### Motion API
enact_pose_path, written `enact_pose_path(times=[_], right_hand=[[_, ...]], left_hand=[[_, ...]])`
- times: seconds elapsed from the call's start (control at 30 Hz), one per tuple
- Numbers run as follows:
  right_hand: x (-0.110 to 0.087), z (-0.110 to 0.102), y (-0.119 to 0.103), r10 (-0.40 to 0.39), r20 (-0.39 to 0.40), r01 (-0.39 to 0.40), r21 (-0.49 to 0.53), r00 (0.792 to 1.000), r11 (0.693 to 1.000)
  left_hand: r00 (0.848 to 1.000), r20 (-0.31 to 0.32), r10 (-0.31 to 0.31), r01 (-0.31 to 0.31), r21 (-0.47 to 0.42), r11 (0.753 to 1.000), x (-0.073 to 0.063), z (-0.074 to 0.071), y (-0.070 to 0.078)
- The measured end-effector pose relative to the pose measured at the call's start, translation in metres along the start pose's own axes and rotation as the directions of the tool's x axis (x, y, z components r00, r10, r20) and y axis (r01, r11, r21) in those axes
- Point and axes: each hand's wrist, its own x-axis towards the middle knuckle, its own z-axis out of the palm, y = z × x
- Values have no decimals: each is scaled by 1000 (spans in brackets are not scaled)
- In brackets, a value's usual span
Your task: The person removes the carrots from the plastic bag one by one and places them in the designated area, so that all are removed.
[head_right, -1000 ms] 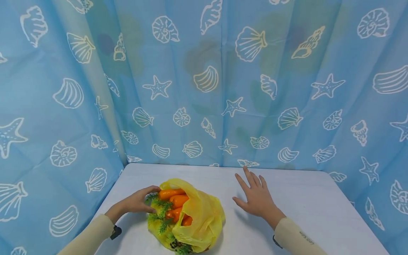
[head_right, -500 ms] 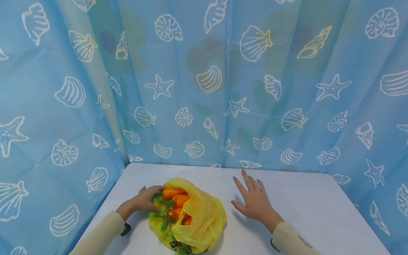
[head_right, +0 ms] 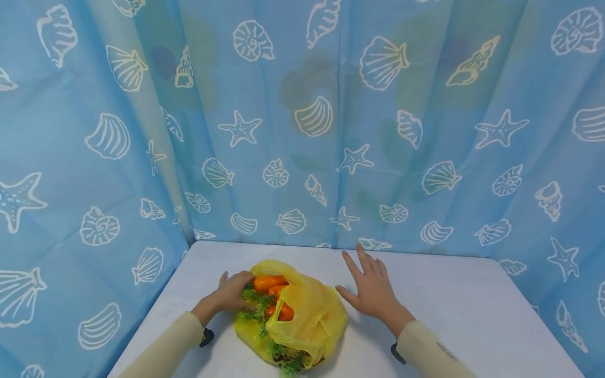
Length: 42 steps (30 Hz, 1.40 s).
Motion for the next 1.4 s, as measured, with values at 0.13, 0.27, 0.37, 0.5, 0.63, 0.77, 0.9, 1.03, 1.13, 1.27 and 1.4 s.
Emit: enact_pose_path(times=[0.13, 0.27, 0.37, 0.5, 0.63, 0.77, 0.9, 1.03, 1.13, 1.27, 1.4], right_hand=[[13, -10, -16, 17, -3, -16, 64, 1000, 998], [26, -19, -37, 7, -11, -6, 147, 1000, 989], [34, -26, -53, -14, -4, 15, 209, 1000, 978], [39, -27, -75, -85, 20, 75, 292, 996, 953], [42, -25, -96, -171, 69, 133, 374, 983, 918], [44, -26, -113, -206, 156, 111, 470, 966, 876], [47, -25, -125, -220, 251, 50, 545, 942, 837], [50, -23, -137, -273, 293, 30, 630, 916, 776], [53, -17, -146, -318, 290, 30, 696, 903, 718], [55, -9, -154, -367, 287, 74, 692, 885, 718], [56, -4, -151, -381, 312, 104, 639, 870, 762]], left_hand=[[1000, 29, -7, 9, -91, 996, 3, -1, -4], [997, 76, -15, 35, -263, 964, 1, -6, -13], [995, 98, -13, 46, -339, 940, 0, -6, -17], [995, 103, 5, 33, -358, 933, 0, -5, -18], [994, 106, -4, 42, -357, 933, -1, -7, -17], [994, 103, -37, 72, -369, 927, -2, -5, -16], [995, 90, -41, 71, -368, 927, -5, -1, -19], [996, 82, -45, 71, -356, 932, -11, -1, -21], [995, 81, -54, 78, -345, 935, -15, -2, -22], [997, 69, -47, 68, -340, 938, -17, -3, -21], [997, 72, -17, 42, -361, 932, -13, -1, -17]])
